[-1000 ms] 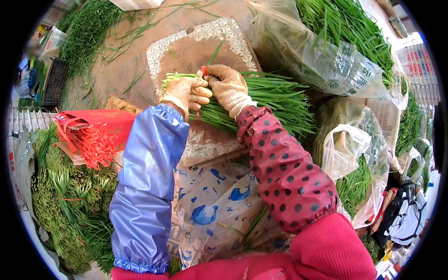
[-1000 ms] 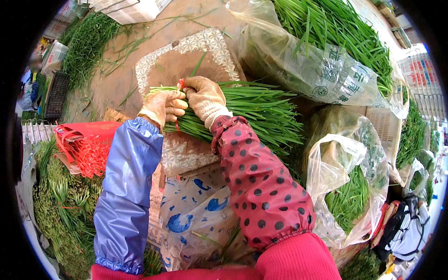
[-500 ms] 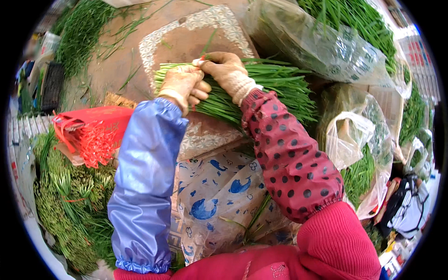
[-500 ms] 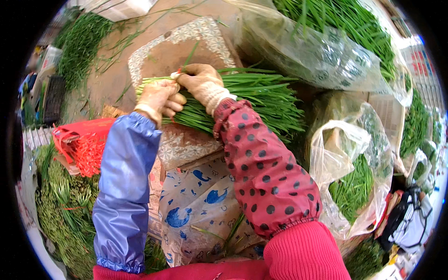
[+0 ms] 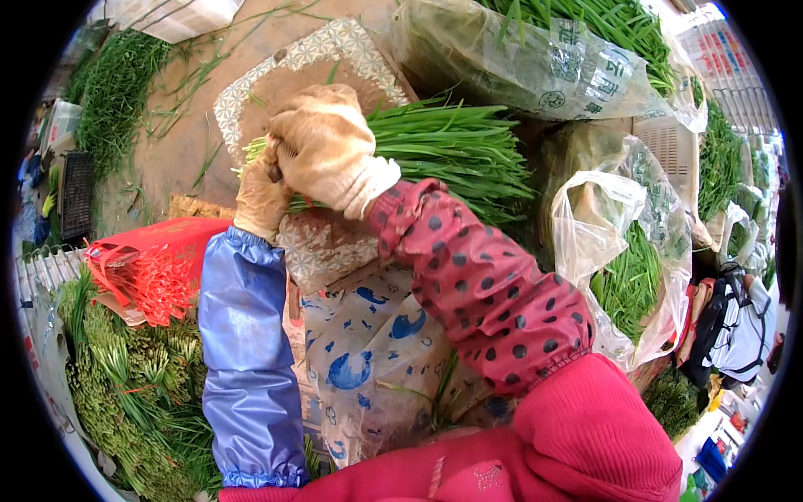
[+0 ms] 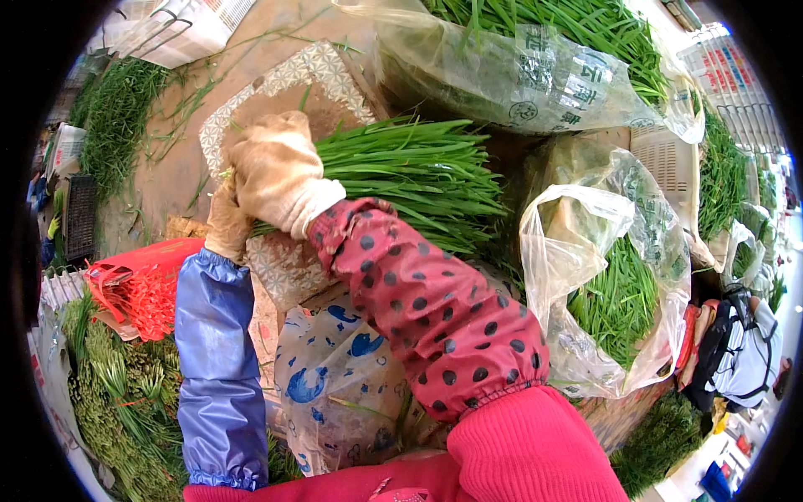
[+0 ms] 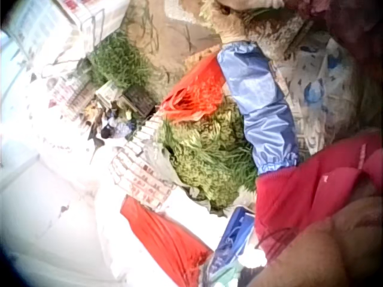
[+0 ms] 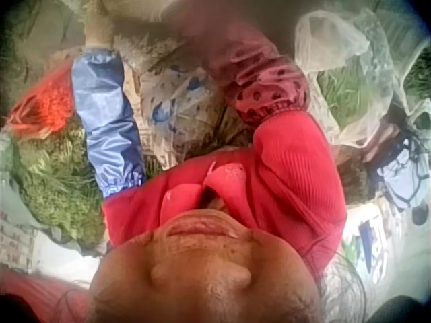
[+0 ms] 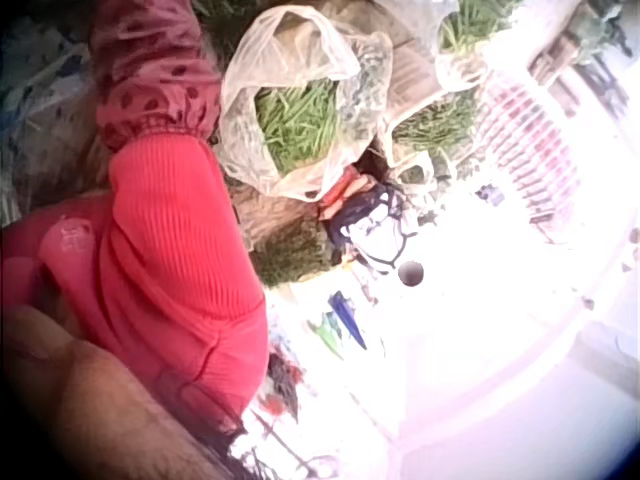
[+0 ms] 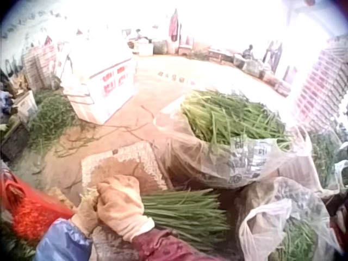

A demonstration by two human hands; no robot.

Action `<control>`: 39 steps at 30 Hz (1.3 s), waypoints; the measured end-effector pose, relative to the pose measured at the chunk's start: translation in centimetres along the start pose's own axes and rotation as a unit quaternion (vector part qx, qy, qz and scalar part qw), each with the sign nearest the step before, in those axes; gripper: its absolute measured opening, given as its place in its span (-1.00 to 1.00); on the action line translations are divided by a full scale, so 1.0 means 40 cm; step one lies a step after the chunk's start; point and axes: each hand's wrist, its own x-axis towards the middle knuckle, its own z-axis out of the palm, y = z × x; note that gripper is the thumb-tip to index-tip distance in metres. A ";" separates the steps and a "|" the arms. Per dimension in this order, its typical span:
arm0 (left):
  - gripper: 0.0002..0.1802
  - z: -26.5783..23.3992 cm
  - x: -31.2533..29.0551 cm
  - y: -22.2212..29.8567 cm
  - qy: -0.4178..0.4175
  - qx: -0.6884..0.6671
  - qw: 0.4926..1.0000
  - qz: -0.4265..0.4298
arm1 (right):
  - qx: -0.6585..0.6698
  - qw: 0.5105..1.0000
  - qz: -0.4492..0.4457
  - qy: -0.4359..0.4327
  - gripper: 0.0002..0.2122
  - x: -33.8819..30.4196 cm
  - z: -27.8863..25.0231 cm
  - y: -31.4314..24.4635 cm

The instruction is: The person pulls bunches of green onions from a large plastic bag, removes individual stalks to clean the bunch, and uses a red tie to secure them together by hand.

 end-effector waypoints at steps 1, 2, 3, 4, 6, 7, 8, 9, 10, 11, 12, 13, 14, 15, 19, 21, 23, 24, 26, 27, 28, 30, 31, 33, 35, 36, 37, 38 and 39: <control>-0.46 -0.010 -0.019 0.005 0.001 0.005 1.000 -0.006 | -0.002 1.000 0.017 -0.009 -0.90 0.006 -0.004 -0.016; -0.50 -0.008 -0.038 0.017 0.000 0.008 1.000 -0.012 | -0.007 0.999 0.035 -0.019 -0.90 0.009 -0.012 -0.028; -0.61 -0.009 -0.053 0.011 0.000 -0.033 0.999 -0.004 | -0.002 0.999 0.043 -0.011 -0.90 0.011 -0.014 -0.028; -0.65 0.000 -0.052 0.005 0.020 0.064 0.996 0.050 | 0.003 0.999 0.051 -0.002 -0.90 0.016 -0.016 -0.024; -0.71 0.010 -0.056 -0.004 0.071 0.259 0.951 0.154 | 0.009 0.998 0.060 -0.035 -0.89 0.018 -0.013 -0.018; -0.78 0.037 -0.069 -0.018 0.099 0.367 0.912 0.156 | 0.004 0.995 0.064 -0.075 -0.89 0.006 -0.016 -0.006; -0.78 0.054 -0.074 -0.011 0.132 0.387 0.896 0.175 | 0.004 0.991 0.063 -0.117 -0.88 0.004 -0.020 -0.005; -0.78 0.081 -0.074 -0.014 0.163 0.403 0.880 0.192 | 0.001 0.973 0.101 -0.207 -0.83 0.012 -0.072 -0.003; -0.77 0.095 -0.077 -0.023 0.195 0.419 0.863 0.205 | -0.008 0.966 0.130 -0.224 -0.79 0.015 -0.117 0.002; -0.75 0.104 -0.072 -0.035 0.198 0.404 0.871 0.200 | 0.000 0.967 0.139 -0.215 -0.74 0.015 -0.174 0.038; -0.74 0.098 -0.077 -0.043 0.200 0.408 0.867 0.204 | -0.006 0.953 0.198 -0.230 -0.77 0.038 -0.249 0.030; -0.72 0.110 -0.065 -0.035 0.196 0.403 0.866 0.223 | 0.019 0.970 0.204 -0.134 -0.74 0.010 -0.308 0.097; -0.70 0.107 -0.067 -0.042 0.194 0.406 0.863 0.230 | -0.028 0.955 0.258 -0.144 -0.71 0.023 -0.373 0.085; -0.70 0.105 -0.067 -0.044 0.194 0.412 0.860 0.230 | -0.111 0.944 0.275 -0.146 -0.68 0.009 -0.419 0.106; -0.71 0.097 -0.078 -0.047 0.206 0.409 0.858 0.234 | -0.168 0.920 0.263 -0.237 -0.74 -0.081 -0.457 0.124; -0.73 0.099 -0.081 -0.039 0.201 0.397 0.862 0.242 | -0.197 0.892 0.272 -0.302 -0.74 -0.093 -0.434 0.100; -0.79 0.102 -0.082 -0.041 0.195 0.379 0.869 0.252 | -0.224 0.854 0.295 -0.366 -0.69 -0.081 -0.409 0.097; -0.79 0.103 -0.083 -0.041 0.192 0.382 0.867 0.254 | -0.229 0.834 0.312 -0.394 -0.68 -0.072 -0.393 0.100; -0.78 0.104 -0.082 -0.042 0.185 0.384 0.866 0.261 | -0.169 0.871 0.287 -0.360 -0.67 -0.089 -0.354 0.129; -0.79 0.102 -0.084 -0.047 0.187 0.389 0.862 0.265 | -0.138 0.888 0.271 -0.344 -0.66 -0.099 -0.330 0.140; -0.80 0.099 -0.085 -0.051 0.190 0.393 0.859 0.268 | -0.129 0.900 0.269 -0.319 -0.69 -0.107 -0.306 0.142; -0.81 0.101 -0.086 -0.055 0.194 0.391 0.857 0.273 | -0.055 0.930 0.307 -0.194 -0.73 -0.123 -0.288 0.174; -0.82 0.106 -0.082 -0.048 0.195 0.385 0.859 0.275 | 0.061 0.922 0.370 -0.094 -0.77 -0.124 -0.301 0.218; -0.82 0.105 -0.081 -0.046 0.192 0.391 0.858 0.272 | 0.173 0.856 0.475 0.103 -0.74 -0.083 -0.361 0.208; -0.82 0.107 -0.082 -0.047 0.195 0.392 0.859 0.265 | 0.253 0.822 0.461 0.218 -0.78 -0.072 -0.392 0.230; -0.83 0.107 -0.082 -0.047 0.198 0.394 0.859 0.261 | 0.281 0.824 0.435 0.231 -0.79 -0.072 -0.399 0.217; -0.84 0.109 -0.082 -0.048 0.205 0.395 0.856 0.264 | 0.233 0.865 0.402 0.191 -0.81 -0.086 -0.384 0.197; -0.83 0.110 -0.083 -0.048 0.205 0.401 0.852 0.267 | 0.185 0.900 0.366 0.147 -0.81 -0.101 -0.352 0.155; -0.82 0.109 -0.085 -0.042 0.204 0.409 0.847 0.270 | 0.108 0.960 0.257 0.034 -0.76 -0.131 -0.328 0.115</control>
